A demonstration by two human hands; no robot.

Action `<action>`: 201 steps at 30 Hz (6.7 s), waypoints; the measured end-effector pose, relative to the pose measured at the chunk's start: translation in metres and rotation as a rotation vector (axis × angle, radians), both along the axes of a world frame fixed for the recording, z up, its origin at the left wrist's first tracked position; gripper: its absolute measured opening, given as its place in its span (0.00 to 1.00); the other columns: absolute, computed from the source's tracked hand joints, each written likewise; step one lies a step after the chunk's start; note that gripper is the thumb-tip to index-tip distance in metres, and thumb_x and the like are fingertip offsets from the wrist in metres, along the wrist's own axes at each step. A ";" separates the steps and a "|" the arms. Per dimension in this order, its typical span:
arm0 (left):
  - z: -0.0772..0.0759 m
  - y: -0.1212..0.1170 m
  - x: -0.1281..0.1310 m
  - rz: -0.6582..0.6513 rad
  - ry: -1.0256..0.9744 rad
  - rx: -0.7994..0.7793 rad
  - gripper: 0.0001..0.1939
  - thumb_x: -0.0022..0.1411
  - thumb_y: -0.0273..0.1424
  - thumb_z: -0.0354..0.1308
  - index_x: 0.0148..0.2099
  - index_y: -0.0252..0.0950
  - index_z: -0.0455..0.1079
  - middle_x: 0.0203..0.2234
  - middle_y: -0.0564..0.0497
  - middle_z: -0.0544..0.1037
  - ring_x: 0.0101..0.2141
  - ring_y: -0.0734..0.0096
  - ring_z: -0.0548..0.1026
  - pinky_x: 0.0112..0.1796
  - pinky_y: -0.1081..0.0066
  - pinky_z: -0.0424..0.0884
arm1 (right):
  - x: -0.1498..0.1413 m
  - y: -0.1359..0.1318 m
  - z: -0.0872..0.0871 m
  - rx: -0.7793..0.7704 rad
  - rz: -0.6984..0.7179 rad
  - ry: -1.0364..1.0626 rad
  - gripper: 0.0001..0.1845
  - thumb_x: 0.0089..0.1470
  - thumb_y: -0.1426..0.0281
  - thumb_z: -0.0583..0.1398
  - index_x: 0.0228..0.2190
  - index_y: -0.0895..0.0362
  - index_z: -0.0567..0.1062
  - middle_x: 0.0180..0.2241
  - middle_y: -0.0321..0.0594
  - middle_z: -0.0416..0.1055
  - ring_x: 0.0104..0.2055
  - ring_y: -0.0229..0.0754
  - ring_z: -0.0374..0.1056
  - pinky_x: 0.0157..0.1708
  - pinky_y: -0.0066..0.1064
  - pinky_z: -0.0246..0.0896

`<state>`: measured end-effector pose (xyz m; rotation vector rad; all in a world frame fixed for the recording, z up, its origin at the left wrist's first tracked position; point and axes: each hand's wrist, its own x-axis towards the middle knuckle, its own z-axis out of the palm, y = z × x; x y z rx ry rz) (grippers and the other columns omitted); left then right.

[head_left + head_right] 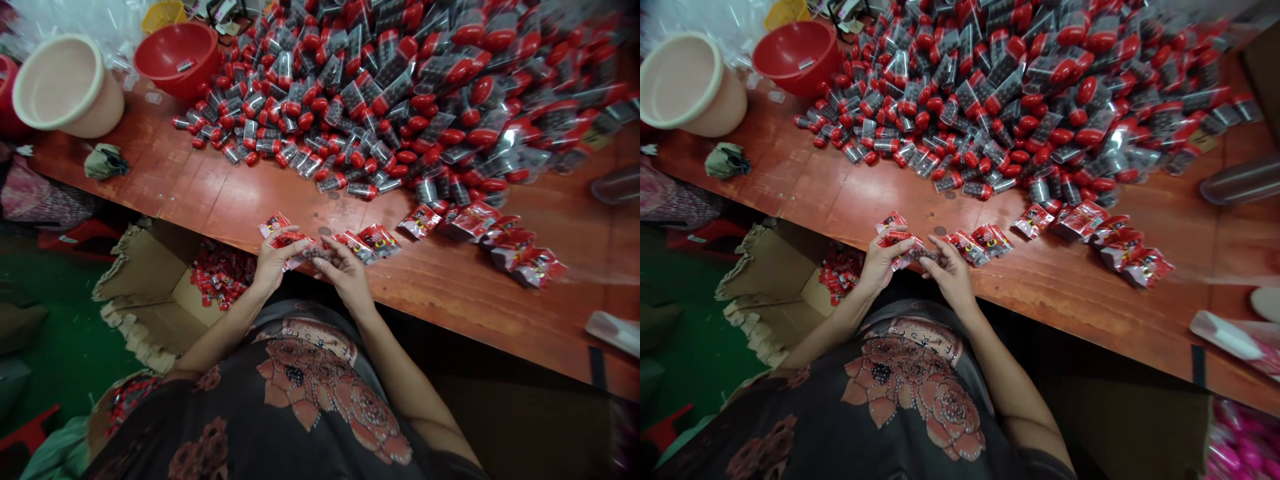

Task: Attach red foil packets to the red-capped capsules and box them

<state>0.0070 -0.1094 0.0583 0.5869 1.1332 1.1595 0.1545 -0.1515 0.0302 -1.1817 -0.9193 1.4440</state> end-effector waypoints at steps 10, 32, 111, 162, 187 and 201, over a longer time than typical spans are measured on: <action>0.009 -0.005 0.009 -0.008 -0.044 -0.004 0.26 0.36 0.25 0.73 0.40 0.36 0.70 0.26 0.56 0.76 0.25 0.75 0.74 0.32 0.72 0.72 | -0.006 -0.005 0.010 0.033 -0.057 -0.033 0.26 0.50 0.65 0.65 0.52 0.44 0.70 0.37 0.37 0.67 0.35 0.38 0.68 0.30 0.31 0.74; 0.002 -0.020 0.025 0.075 -0.078 0.019 0.20 0.42 0.25 0.71 0.39 0.36 0.71 0.31 0.54 0.78 0.29 0.77 0.76 0.33 0.74 0.72 | -0.012 -0.007 -0.004 0.157 -0.101 -0.192 0.21 0.57 0.65 0.60 0.52 0.43 0.71 0.44 0.39 0.66 0.44 0.41 0.68 0.44 0.39 0.71; -0.020 0.026 -0.022 0.182 -0.417 -0.231 0.04 0.53 0.21 0.63 0.32 0.31 0.72 0.25 0.52 0.78 0.23 0.77 0.75 0.30 0.75 0.73 | 0.023 0.074 0.029 0.270 0.176 -0.900 0.19 0.56 0.71 0.56 0.49 0.54 0.73 0.38 0.42 0.74 0.38 0.44 0.70 0.40 0.38 0.64; -0.011 0.011 0.011 0.183 -0.366 -0.139 0.09 0.47 0.22 0.68 0.33 0.32 0.73 0.27 0.52 0.79 0.26 0.76 0.76 0.35 0.74 0.74 | -0.015 0.013 0.028 0.213 -0.409 -0.031 0.14 0.47 0.69 0.67 0.35 0.51 0.69 0.33 0.32 0.71 0.35 0.35 0.72 0.37 0.29 0.71; 0.015 0.008 0.005 0.128 -0.068 0.020 0.19 0.40 0.30 0.73 0.35 0.35 0.71 0.25 0.56 0.77 0.23 0.77 0.74 0.30 0.73 0.72 | 0.000 0.005 0.025 0.056 -0.250 0.003 0.14 0.45 0.68 0.68 0.35 0.53 0.73 0.25 0.29 0.72 0.22 0.31 0.66 0.23 0.26 0.67; 0.015 0.011 -0.007 -0.017 0.018 0.010 0.21 0.39 0.29 0.74 0.38 0.35 0.74 0.29 0.53 0.79 0.26 0.76 0.76 0.30 0.74 0.74 | -0.007 0.005 0.021 0.064 -0.340 0.102 0.14 0.46 0.68 0.68 0.35 0.53 0.72 0.30 0.31 0.73 0.25 0.32 0.70 0.25 0.26 0.70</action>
